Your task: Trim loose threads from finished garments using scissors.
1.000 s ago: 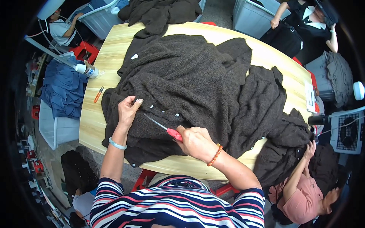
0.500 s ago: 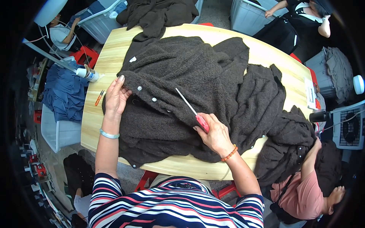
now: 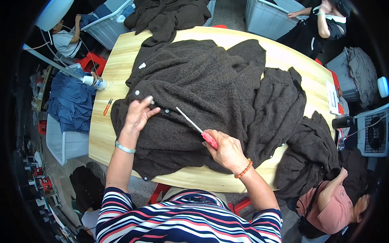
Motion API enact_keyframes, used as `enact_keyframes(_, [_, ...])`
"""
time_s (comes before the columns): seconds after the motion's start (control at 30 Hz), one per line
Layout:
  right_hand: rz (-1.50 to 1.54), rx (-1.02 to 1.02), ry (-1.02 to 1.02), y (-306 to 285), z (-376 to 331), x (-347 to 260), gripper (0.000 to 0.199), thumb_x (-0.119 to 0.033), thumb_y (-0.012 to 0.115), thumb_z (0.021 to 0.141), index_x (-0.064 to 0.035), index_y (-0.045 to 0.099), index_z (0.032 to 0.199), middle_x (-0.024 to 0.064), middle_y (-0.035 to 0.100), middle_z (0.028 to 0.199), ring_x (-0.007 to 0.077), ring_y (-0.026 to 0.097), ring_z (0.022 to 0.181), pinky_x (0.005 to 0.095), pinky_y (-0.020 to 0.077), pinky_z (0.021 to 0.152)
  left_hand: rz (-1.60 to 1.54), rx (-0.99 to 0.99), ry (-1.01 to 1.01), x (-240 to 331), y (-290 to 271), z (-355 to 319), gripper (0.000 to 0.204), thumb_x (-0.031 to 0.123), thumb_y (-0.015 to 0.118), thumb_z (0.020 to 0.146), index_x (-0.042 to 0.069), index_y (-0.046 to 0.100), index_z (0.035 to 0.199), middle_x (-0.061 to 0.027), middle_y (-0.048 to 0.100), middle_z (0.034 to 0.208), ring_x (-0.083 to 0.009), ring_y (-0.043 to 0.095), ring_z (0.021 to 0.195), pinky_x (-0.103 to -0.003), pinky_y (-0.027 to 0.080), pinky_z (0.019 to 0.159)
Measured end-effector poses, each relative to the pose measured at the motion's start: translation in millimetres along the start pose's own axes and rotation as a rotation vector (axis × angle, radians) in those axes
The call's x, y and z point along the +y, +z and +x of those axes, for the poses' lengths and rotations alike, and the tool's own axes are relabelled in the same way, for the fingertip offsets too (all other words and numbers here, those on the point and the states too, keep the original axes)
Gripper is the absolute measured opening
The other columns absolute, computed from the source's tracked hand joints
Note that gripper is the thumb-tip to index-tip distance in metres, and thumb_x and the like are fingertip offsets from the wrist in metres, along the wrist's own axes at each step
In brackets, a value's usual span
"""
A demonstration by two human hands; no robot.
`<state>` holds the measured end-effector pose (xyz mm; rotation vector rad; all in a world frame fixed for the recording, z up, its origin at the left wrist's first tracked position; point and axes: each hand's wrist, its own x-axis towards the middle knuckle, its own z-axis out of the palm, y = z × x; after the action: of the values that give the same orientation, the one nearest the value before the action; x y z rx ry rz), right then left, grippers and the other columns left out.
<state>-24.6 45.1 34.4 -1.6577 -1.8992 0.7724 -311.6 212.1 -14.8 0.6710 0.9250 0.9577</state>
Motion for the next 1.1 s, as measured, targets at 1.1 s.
enact_keyframes(1.1, [-0.085,-0.082,0.054,-0.8,14.8,-15.7,0.022,-0.023,0.067,0.088,-0.0076,0.062,0.102,0.0184,0.066,0.077,0.0368,0.067,0.076,0.0456,0.0529,0.067,-0.242,-0.080,-0.177,-39.4,23.0,-37.5,0.016,0.013,0.057,0.099,0.003,0.062,0.110,-0.0090,0.065,0.113,-0.0268,0.065,0.107,-0.054,0.058,0.088])
